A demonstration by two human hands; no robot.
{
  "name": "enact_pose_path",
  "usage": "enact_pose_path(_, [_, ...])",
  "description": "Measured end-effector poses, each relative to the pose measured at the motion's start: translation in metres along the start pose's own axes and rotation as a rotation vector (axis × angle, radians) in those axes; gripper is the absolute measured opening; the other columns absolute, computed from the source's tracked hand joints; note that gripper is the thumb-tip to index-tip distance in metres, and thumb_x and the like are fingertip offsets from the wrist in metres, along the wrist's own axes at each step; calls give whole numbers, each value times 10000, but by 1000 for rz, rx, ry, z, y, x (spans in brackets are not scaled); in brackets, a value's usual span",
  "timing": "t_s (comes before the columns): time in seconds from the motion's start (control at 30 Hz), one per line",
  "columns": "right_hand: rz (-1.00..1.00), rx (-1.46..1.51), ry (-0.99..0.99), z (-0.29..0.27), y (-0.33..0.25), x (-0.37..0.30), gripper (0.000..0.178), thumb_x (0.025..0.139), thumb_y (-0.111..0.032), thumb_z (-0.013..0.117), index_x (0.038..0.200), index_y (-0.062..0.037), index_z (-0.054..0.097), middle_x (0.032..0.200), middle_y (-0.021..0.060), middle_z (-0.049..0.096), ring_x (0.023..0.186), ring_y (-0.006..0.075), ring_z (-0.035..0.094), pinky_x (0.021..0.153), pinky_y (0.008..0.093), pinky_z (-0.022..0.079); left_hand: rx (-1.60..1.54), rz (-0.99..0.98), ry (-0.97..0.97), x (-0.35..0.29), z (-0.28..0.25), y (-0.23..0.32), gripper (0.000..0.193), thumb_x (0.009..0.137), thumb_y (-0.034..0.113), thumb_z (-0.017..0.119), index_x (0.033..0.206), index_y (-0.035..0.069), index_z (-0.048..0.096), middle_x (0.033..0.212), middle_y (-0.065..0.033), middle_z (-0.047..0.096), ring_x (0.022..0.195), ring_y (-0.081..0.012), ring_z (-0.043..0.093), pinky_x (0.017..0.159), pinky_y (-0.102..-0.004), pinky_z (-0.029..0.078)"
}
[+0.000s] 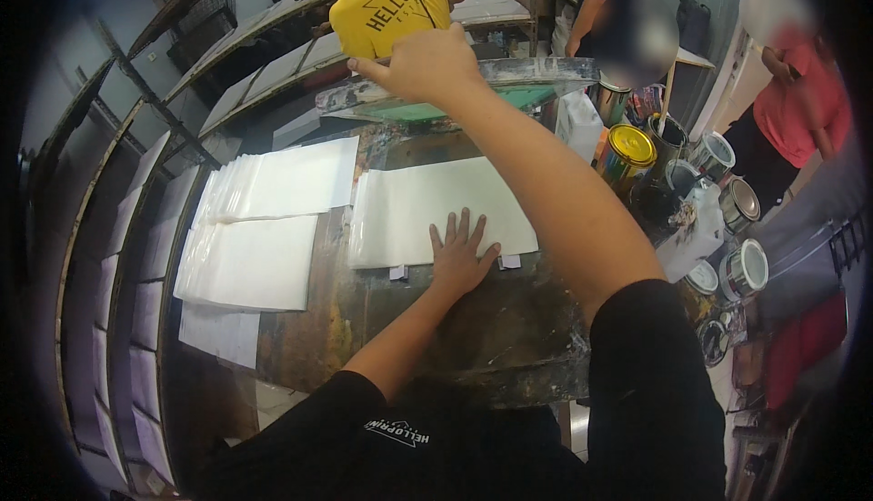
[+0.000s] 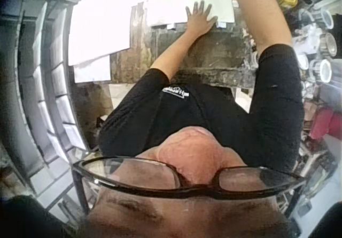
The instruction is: The person repeatedly places white sheets under a screen printing frame, uses a squeegee to pull ink across the screen, then lifts the frame and removes the printed sheet. The process is repeated continuously with assistance from a coworker who stacks finished sheets.
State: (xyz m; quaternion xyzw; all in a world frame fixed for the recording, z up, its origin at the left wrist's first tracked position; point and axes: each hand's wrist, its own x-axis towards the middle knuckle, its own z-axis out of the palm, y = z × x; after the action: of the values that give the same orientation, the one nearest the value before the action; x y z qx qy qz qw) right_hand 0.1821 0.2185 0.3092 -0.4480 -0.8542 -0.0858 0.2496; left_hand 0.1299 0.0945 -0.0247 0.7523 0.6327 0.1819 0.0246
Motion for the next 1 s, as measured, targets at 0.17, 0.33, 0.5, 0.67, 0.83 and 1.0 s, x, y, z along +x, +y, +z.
enact_pose_path(0.17, [27, -43, 57, 11, 3, 3, 875, 985, -836, 393, 866, -89, 832, 731, 113, 728, 749, 301, 716, 812, 464, 489, -1, 12, -12, -1, 0, -1, 752, 1071, 619, 427, 1659, 151, 406, 1738, -212, 299, 1619, -439, 213, 1259, -724, 53])
enact_pose_path(0.33, [34, -72, 89, 11, 3, 4, 890, 971, -846, 407, 824, -76, 827, 701, 134, 722, 706, 324, 729, 720, 450, 574, 3, 24, 51, 0, 6, -3, 642, 1101, 509, 422, 1628, 143, 457, 1719, -197, 342, 1610, -425, 245, 1257, -728, 56])
enact_pose_path(0.5, [51, -38, 66, 6, 0, 2, 908, 958, -856, 416, 785, -56, 809, 697, 148, 713, 708, 342, 719, 730, 457, 566, -93, 8, 148, 6, 21, -9, 572, 1133, 428, 382, 1610, 129, 483, 1703, -176, 384, 1598, -405, 286, 1249, -750, 49])
enact_pose_path(0.67, [83, -23, 62, 5, 2, -3, 915, 948, -863, 427, 748, -44, 784, 699, 148, 709, 705, 346, 715, 719, 462, 560, 29, 38, 74, 3, 2, 4, 616, 1144, 450, 335, 1616, 72, 455, 1707, -188, 368, 1590, -431, 293, 1238, -772, 23])
enact_pose_path(0.83, [41, -44, 63, 6, 2, 1, 905, 945, -859, 441, 750, -47, 789, 710, 139, 715, 713, 344, 720, 742, 480, 558, 48, 128, 139, 5, 9, 2, 617, 1138, 452, 348, 1592, 58, 483, 1683, -197, 401, 1560, -457, 332, 1234, -779, 32])
enact_pose_path(1.0, [65, -44, 57, 5, 5, 8, 878, 943, -853, 451, 790, -70, 815, 710, 138, 725, 721, 337, 732, 739, 476, 570, -7, 142, 77, 9, 16, 4, 619, 1133, 446, 360, 1612, 65, 454, 1700, -193, 368, 1559, -474, 315, 1253, -747, 66])
